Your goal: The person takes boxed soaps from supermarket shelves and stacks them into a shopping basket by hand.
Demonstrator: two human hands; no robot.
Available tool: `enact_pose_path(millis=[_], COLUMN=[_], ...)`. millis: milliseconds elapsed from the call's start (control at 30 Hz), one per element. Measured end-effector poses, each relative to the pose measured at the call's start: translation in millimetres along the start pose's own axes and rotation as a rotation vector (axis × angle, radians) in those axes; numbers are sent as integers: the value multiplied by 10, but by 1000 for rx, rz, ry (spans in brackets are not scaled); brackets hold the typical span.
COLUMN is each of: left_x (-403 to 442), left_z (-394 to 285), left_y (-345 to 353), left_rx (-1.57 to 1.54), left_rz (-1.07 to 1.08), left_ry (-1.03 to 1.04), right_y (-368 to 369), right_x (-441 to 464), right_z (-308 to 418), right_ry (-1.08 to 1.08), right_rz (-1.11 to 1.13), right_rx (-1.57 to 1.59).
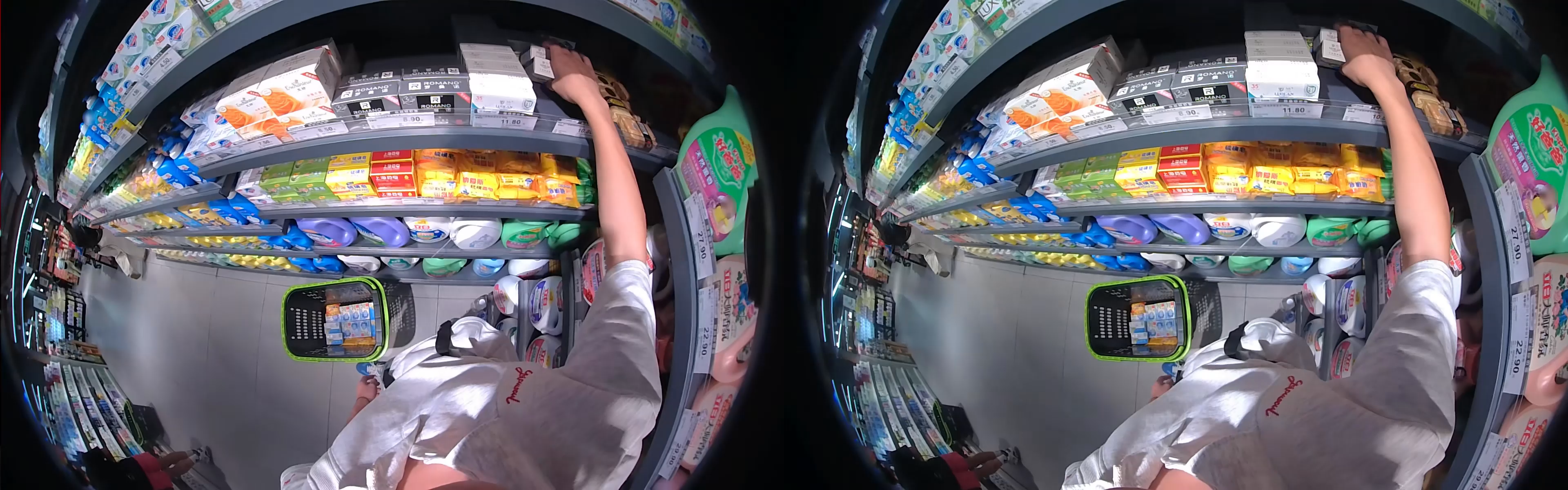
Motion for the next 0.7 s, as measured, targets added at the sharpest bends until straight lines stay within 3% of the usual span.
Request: enact_pose_path(millis=[133, 200, 267, 367, 433, 500, 567, 633, 700], left_x=[132, 718, 771, 687, 7, -27, 177, 96, -28], left_z=[440, 1352, 1555, 1441, 447, 106, 30, -511, -1120], left_y=[60, 277, 289, 258, 21, -10, 56, 30, -22], left_rx=[1, 288, 437, 148, 28, -95, -302, -430, -512], left_rz=[-12, -124, -183, -47, -40, -10, -14, 1, 36], left_ry=[81, 201, 236, 55, -27, -74, 1, 81, 253], right_y=[-343, -613, -862, -1088, -1019, -914, -499, -117, 40], right_x=[-338, -627, -1056, -1702, -2067, -2372, -2542, -2796, -3047], right_z=[-77, -9, 105, 342, 533, 693, 933, 1302, 1793], right_ry=[84, 109, 116, 216, 195, 361, -24, -47, 381], right_rz=[-318, -456, -574, -575, -557, -213, 84, 508, 1063], right_rx=[122, 220, 296, 578, 1142, 1527, 2000, 1977, 2276])
Point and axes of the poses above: each hand's wrist, its own x-axis towards the middle knuckle, its own y-axis out of the palm, z = x × y, the point moved 3 cm from there along x, towards the middle knuckle, and after that the axes turned 5 degrees about -z, right-handed, at the moved point
